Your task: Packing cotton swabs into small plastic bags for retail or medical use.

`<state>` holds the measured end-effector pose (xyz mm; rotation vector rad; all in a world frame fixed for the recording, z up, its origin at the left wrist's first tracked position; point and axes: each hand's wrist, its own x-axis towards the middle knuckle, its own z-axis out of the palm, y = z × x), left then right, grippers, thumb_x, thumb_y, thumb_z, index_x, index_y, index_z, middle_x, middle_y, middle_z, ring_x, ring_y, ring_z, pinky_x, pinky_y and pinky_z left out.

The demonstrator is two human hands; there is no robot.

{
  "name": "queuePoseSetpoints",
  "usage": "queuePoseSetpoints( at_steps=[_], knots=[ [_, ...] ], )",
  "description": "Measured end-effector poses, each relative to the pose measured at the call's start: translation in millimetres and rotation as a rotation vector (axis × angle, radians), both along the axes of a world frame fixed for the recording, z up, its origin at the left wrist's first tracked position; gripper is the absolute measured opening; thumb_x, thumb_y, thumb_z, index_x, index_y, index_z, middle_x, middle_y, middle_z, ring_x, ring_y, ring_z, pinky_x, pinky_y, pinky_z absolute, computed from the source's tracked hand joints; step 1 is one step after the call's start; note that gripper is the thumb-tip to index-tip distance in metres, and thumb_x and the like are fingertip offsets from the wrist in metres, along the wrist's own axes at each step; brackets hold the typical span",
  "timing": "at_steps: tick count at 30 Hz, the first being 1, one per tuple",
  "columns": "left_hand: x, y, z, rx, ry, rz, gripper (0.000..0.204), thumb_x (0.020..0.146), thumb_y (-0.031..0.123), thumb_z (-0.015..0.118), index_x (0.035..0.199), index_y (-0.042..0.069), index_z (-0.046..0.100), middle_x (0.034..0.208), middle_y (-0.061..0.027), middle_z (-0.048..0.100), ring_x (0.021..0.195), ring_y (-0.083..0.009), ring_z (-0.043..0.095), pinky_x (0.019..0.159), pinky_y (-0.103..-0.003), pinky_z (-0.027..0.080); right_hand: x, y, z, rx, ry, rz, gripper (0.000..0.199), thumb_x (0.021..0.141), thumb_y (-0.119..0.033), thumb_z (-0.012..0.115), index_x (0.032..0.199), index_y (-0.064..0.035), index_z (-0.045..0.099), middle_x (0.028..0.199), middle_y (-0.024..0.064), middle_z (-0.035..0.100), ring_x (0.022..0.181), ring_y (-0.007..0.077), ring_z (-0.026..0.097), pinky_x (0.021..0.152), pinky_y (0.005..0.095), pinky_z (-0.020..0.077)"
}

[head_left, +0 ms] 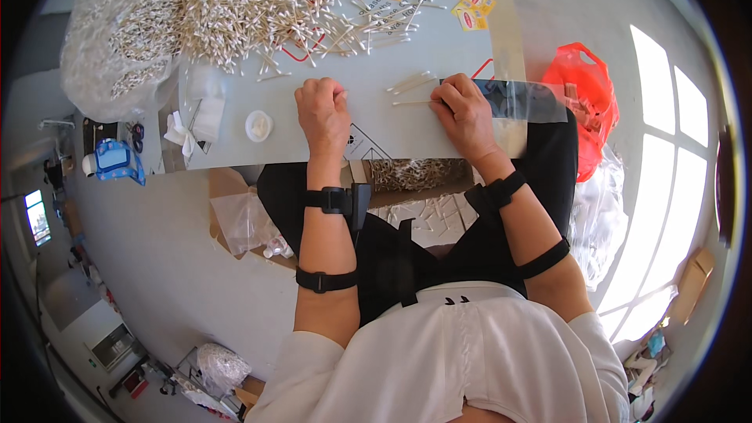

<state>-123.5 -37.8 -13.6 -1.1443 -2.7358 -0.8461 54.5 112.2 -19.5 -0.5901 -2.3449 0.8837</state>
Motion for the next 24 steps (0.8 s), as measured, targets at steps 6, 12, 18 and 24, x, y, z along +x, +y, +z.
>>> queuePoseSetpoints(
  at_steps=[6, 12, 18, 24],
  knots=[
    [47.1, -20.7, 12.0, -0.149, -0.119, -0.221, 0.017, 0.07, -0.001, 0.069, 0.079, 0.005, 0.055, 0.082, -0.0098, 0.053, 0.082, -0.03, 0.052, 0.072, -0.04, 0.045, 0.3, 6.4, -3.2, -0.059, -0.019, -0.007, 0.011, 0.072, -0.007, 0.067, 0.079, -0.007, 0.06, 0.086, 0.0067, 0.055, 0.081, 0.027, 0.058, 0.067, 0.0362, 0.0479],
    [63.3, 1.0, 18.1, 0.019, -0.363, -0.199, 0.022, 0.069, 0.001, 0.07, 0.087, 0.004, 0.058, 0.09, -0.011, 0.056, 0.089, -0.0327, 0.053, 0.075, -0.041, 0.046, 0.4, 5.3, -2.4, -0.077, -0.051, -0.048, 0.024, 0.07, -0.01, 0.07, 0.092, -0.008, 0.061, 0.093, 0.0068, 0.056, 0.081, 0.0265, 0.06, 0.068, 0.037, 0.049],
    [51.0, 45.9, 9.8, -0.008, -0.087, -0.294, 0.027, 0.068, 0.003, 0.072, 0.093, 0.005, 0.06, 0.095, -0.0079, 0.055, 0.092, -0.0292, 0.052, 0.08, -0.039, 0.045, -2.6, 3.9, -1.0, 0.011, -0.049, -0.043, 0.041, 0.069, -0.011, 0.073, 0.107, -0.0084, 0.06, 0.105, 0.0068, 0.054, 0.083, 0.0262, 0.061, 0.069, 0.0359, 0.0503],
    [16.5, 76.3, 4.4, 0.086, 0.059, -0.215, 0.034, 0.066, 0.008, 0.076, 0.096, 0.008, 0.062, 0.097, -0.008, 0.053, 0.094, -0.0294, 0.049, 0.08, -0.041, 0.041, -0.6, 7.4, -2.5, 0.0, -0.061, -0.037, 0.035, 0.07, -0.011, 0.072, 0.102, -0.0078, 0.059, 0.103, 0.0062, 0.055, 0.082, 0.0261, 0.061, 0.067, 0.0356, 0.0504]
  ],
)
